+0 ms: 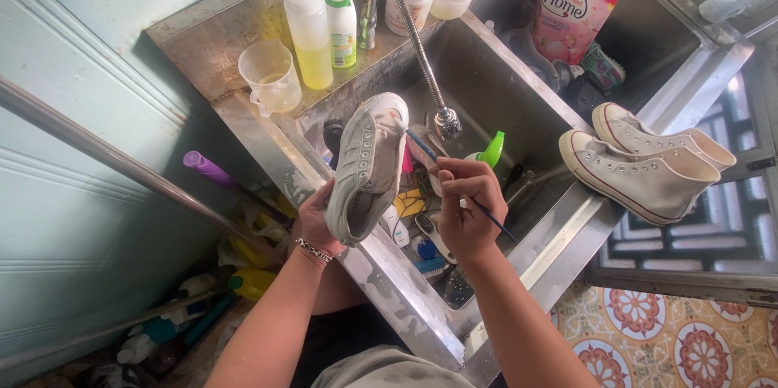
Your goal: The person cleans a white high-top sneaker using a small brush and a liquid solution from a plastic cup. They scrub the interior, sole, and exterior of the shoe, repeatedly dipping the brush into the cup to apply the cleaning agent.
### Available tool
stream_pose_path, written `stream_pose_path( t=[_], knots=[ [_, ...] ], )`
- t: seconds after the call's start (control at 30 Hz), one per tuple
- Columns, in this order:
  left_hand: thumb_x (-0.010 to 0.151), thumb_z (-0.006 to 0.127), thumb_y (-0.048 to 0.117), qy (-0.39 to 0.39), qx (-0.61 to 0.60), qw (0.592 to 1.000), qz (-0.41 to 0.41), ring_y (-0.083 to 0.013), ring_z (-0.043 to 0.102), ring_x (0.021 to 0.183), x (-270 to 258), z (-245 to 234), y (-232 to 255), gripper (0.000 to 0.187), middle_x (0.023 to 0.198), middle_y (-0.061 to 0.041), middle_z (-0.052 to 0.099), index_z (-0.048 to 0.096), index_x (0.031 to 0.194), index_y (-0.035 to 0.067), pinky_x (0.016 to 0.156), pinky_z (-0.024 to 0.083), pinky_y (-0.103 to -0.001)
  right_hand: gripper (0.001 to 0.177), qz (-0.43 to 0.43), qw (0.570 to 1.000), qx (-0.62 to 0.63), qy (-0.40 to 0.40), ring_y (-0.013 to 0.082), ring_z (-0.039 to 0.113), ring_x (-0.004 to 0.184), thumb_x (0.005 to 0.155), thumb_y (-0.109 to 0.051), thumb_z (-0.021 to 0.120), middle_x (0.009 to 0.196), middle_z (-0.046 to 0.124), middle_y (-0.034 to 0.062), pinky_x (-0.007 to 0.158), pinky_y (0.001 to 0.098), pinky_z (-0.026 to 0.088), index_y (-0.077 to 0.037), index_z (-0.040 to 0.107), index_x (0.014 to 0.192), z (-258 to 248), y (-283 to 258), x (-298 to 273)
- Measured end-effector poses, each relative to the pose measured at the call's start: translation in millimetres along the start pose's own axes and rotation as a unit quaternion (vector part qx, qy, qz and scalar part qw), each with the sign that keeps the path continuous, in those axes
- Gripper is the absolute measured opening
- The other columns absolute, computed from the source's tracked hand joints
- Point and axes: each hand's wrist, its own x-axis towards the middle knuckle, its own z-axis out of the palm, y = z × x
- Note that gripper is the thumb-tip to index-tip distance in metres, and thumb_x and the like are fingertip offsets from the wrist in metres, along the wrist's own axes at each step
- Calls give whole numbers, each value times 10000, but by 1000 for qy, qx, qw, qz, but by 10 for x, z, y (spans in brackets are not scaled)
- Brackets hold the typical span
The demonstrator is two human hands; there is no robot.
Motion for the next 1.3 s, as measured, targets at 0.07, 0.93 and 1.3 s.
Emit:
stream_pose_path(
  t=[0.07,0.93,1.3],
  knots=[
    [1206,691,263,7,-6,1000,-4,-465,766,1511,-126,138,-7,429,1526,-279,855,875,1438,-48,1452,442,-605,252,-1,1000,1,-15,408,928,930,1176,70,793,1046,894,202,800,440,737,-49,735,961,26,-32,-37],
    [1127,615,283,-117,130,984,31,-565,752,1504,-1110,1504,-265,720,1721,-398,713,629,1822,92,1335,513,-739,217,177,978,61,97,311,928,796,1232,47,752,1041,835,185,754,419,796,-21,567,1142,-259,131,-96],
    [1251,597,423,-136,77,988,16,-442,830,1317,-860,1170,-211,581,1410,-236,869,800,1583,-8,1180,688,-567,222,251,951,71,167,426,909,987,1223,92,723,1254,796,284,963,471,807,-56,557,1230,-564,108,-396]
  ],
)
